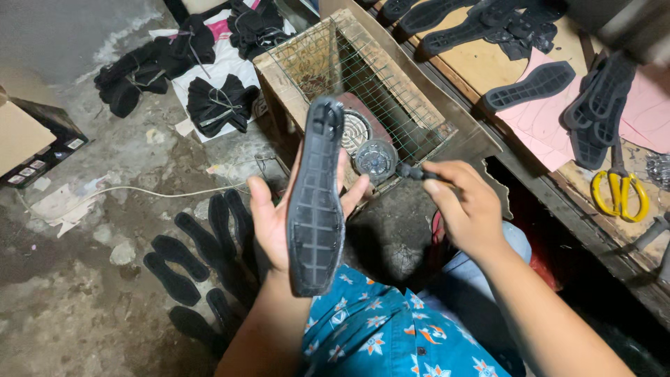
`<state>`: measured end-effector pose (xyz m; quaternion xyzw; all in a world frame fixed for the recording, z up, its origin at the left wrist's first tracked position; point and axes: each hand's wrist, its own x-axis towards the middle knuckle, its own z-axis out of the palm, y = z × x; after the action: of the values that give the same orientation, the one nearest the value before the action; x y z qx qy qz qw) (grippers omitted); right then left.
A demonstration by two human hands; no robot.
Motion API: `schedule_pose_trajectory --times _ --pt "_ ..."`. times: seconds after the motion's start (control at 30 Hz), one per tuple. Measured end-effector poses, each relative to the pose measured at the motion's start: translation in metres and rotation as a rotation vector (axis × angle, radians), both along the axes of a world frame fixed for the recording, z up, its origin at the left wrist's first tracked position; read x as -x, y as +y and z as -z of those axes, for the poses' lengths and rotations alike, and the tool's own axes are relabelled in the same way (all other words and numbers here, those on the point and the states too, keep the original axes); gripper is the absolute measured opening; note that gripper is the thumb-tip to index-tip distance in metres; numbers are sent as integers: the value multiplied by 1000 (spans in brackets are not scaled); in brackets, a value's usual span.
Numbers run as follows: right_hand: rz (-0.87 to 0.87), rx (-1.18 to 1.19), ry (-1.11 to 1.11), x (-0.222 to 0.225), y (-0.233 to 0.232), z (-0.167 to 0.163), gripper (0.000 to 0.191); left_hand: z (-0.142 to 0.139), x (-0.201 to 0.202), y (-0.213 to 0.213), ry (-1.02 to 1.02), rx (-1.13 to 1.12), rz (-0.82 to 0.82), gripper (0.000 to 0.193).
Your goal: The person sits on the floor and repeatedly rubs the textured bottom of black shoe soles with a small dark object. They handle several soles one at a time, rubbing different areas of the sole surface and placing each finished sole on a nearby wooden workbench.
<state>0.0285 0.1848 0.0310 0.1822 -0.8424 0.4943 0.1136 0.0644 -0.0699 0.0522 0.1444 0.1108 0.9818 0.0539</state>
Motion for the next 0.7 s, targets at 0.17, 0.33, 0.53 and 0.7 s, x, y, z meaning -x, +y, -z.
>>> schedule_pose_trajectory --times 0.17,0.33,0.53,0.7 --pt "-27 -310 162 68 -20 55 20 3 -12 -8 -74 6 -2 98" --pt "6 -465 163 93 -34 87 21 18 -25 -14 -118 -8 11 99" --pt "21 -510 133 105 -44 95 22 27 -23 -19 -119 -8 6 98" --pt "41 -449 171 102 -44 90 19 29 -19 -18 -114 -10 35 97"
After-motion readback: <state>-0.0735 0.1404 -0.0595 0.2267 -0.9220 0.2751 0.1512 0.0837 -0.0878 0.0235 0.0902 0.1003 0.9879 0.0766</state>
